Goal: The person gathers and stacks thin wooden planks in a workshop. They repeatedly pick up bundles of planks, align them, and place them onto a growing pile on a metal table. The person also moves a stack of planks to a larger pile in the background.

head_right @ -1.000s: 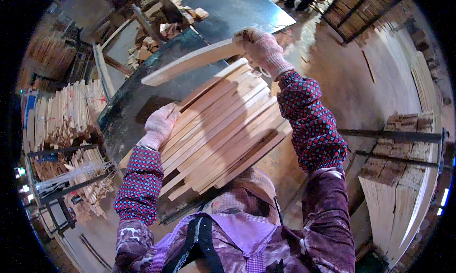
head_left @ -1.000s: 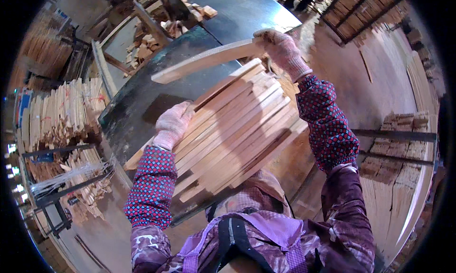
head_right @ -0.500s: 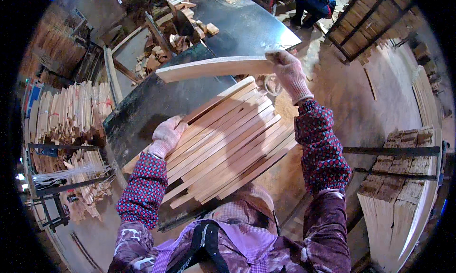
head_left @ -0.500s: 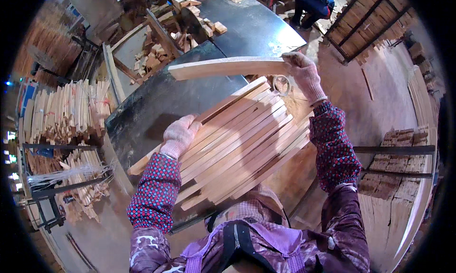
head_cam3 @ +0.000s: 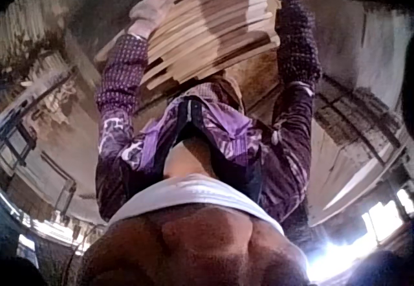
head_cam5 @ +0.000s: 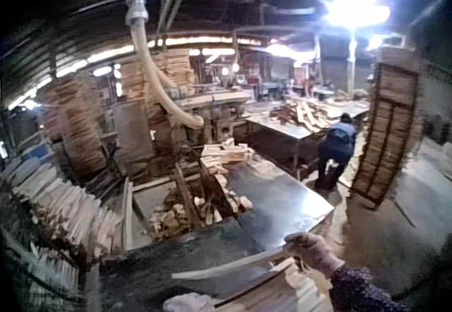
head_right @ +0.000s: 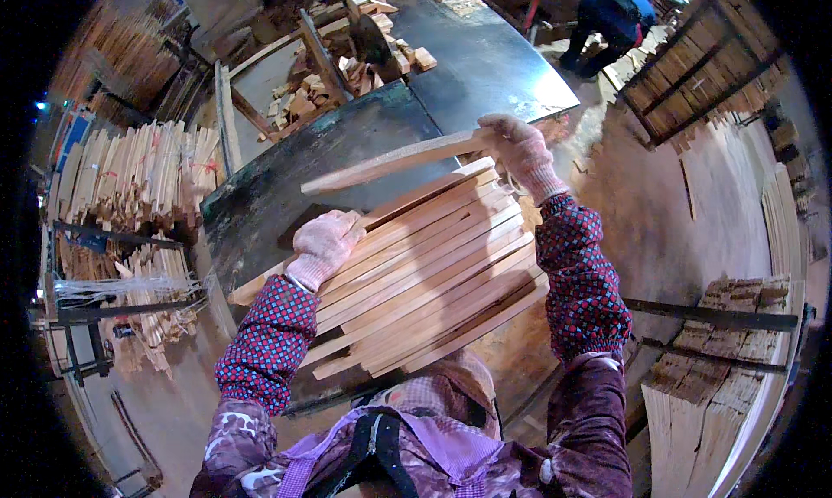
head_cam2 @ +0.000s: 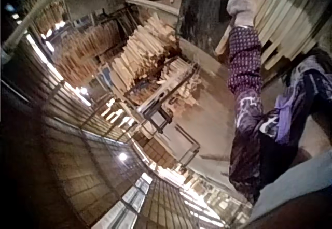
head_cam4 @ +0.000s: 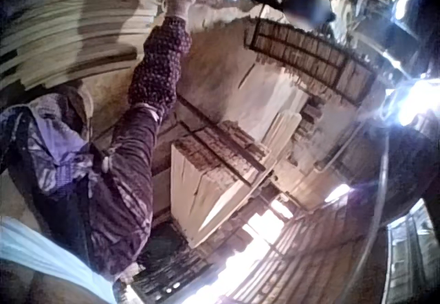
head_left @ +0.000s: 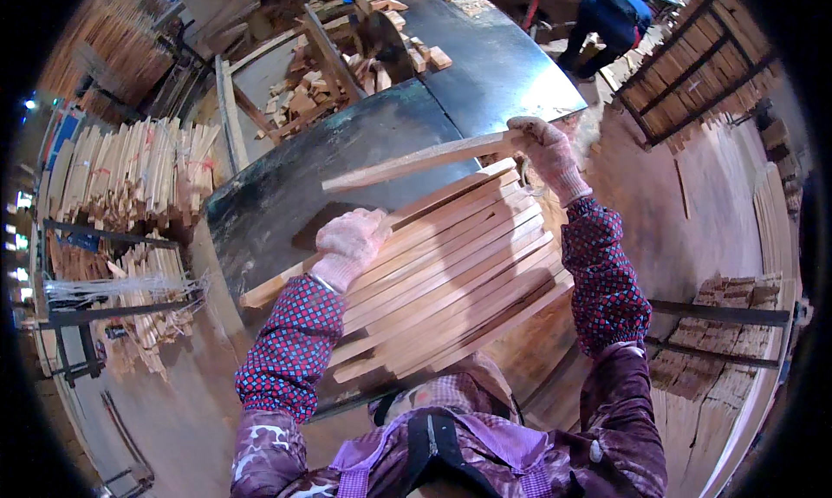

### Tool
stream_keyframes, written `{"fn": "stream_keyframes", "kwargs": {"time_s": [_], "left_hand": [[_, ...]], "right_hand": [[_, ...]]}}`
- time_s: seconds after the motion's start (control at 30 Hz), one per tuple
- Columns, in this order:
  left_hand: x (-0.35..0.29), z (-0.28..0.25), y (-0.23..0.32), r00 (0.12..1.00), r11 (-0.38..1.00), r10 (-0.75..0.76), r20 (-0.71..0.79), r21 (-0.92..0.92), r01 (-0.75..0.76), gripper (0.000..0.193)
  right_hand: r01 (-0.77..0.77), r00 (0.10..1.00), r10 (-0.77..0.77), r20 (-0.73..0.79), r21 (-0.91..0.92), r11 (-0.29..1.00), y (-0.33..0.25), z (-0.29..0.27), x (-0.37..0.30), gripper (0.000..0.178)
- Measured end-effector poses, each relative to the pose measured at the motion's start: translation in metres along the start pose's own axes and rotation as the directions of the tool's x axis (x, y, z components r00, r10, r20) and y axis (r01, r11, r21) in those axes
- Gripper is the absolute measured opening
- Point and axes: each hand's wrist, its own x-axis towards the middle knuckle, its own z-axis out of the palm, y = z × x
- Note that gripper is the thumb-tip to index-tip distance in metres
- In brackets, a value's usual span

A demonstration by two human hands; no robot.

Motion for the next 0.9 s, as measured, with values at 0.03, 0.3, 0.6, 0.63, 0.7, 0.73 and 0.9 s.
{"fn": "stream_keyframes", "kwargs": {"time_s": [0.03, 0.3, 0.6, 0.63, 0.7, 0.73, 0.9], "left_hand": [[0.000, -0.002, 0.000, 1.000, 1.000, 0.004, 0.001, 0.006, -0.004, 0.039], [-0.002, 0.023, -0.013, 0.995, 0.994, -0.037, -0.097, -0.110, 0.026, 0.040], [-0.002, -0.006, 0.010, 0.978, 0.830, -0.143, 0.152, -0.520, 0.202, 0.040], [-0.001, -0.002, 0.003, 0.983, 0.889, -0.153, 0.103, -0.421, 0.182, 0.039], [0.003, 0.008, -0.012, 0.991, 0.955, -0.134, -0.009, -0.269, 0.127, 0.038], [0.004, 0.007, -0.011, 0.991, 0.951, -0.137, -0.004, -0.281, 0.131, 0.038], [0.009, 0.013, -0.016, 0.990, 0.943, -0.138, -0.030, -0.310, 0.122, 0.038]], "right_hand": [[0.032, 0.999, -0.035, -0.018, -0.147, 0.989, -0.006, 0.004, -0.001, 0.031], [0.470, 0.877, -0.461, -0.135, 0.035, 0.882, -0.013, -0.020, -0.058, 0.028], [0.330, 0.904, -0.309, -0.295, 0.025, 0.944, -0.024, -0.105, -0.226, 0.026], [0.217, 0.932, -0.193, -0.307, 0.046, 0.975, -0.028, -0.106, -0.245, 0.026], [0.216, 0.955, -0.193, -0.227, 0.080, 0.973, -0.025, -0.112, -0.273, 0.035], [0.168, 0.969, -0.133, -0.207, 0.165, 0.972, -0.022, -0.111, -0.285, 0.037], [0.002, 0.998, 0.018, -0.060, 0.321, 0.947, 0.027, -0.111, -0.316, 0.038]]}}
